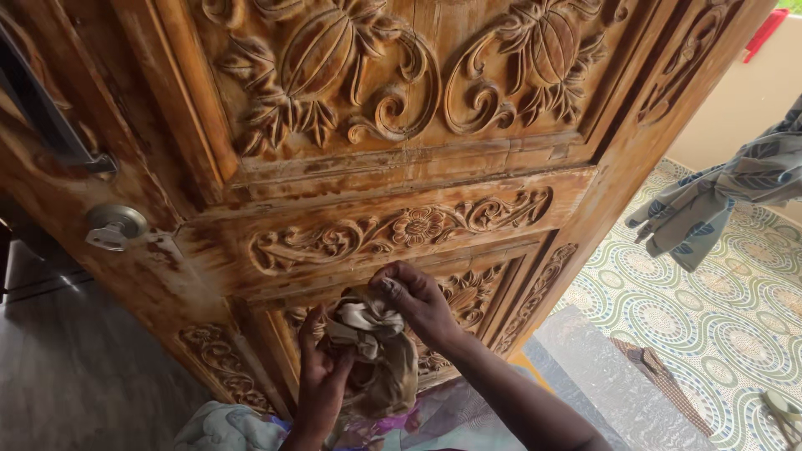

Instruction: The person wipes the surface of a carved wooden door with a cloth. They clean the door handle, lock, and carved panels, moving the cloth over the intricate details.

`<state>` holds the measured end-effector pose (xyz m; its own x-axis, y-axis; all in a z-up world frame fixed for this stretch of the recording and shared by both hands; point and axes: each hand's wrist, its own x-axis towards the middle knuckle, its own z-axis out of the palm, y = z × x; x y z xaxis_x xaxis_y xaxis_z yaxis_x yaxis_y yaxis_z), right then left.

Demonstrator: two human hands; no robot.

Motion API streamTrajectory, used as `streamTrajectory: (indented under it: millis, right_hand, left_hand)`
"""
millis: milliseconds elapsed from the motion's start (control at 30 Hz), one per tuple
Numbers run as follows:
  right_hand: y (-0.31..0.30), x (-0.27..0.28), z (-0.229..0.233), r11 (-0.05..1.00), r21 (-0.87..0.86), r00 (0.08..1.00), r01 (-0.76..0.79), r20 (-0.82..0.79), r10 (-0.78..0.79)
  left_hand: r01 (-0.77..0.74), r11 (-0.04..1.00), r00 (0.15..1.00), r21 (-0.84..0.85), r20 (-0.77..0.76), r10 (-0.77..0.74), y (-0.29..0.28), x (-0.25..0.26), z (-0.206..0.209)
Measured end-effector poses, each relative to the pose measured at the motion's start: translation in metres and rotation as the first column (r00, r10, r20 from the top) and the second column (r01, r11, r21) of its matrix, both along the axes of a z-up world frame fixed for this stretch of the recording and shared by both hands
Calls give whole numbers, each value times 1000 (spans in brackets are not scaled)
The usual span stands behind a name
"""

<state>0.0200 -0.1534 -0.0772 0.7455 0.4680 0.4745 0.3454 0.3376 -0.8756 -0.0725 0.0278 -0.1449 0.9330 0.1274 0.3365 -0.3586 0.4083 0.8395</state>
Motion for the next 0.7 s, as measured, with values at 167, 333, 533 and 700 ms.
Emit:
streamTrajectory:
  millis: [167, 333, 533, 700]
  right_hand:
    - [-64, 28, -25, 1000, -17, 985, 1, -174, -4]
    - [-117, 51, -13, 980, -77, 977, 185, -93, -192]
    - [-148, 34, 7, 920, -254, 952, 300, 21, -305]
    - [-111, 14, 18, 923, -295, 969, 247, 100, -227]
  left_hand:
    - [-28, 984, 997, 175, -66, 40, 11, 53, -1]
    - [-226, 597, 946, 770, 319, -53, 13, 78, 26]
    - [-63, 591, 994, 805, -1, 109, 6, 79, 60]
    - [-44, 508, 972, 860, -81, 221, 15, 42, 55]
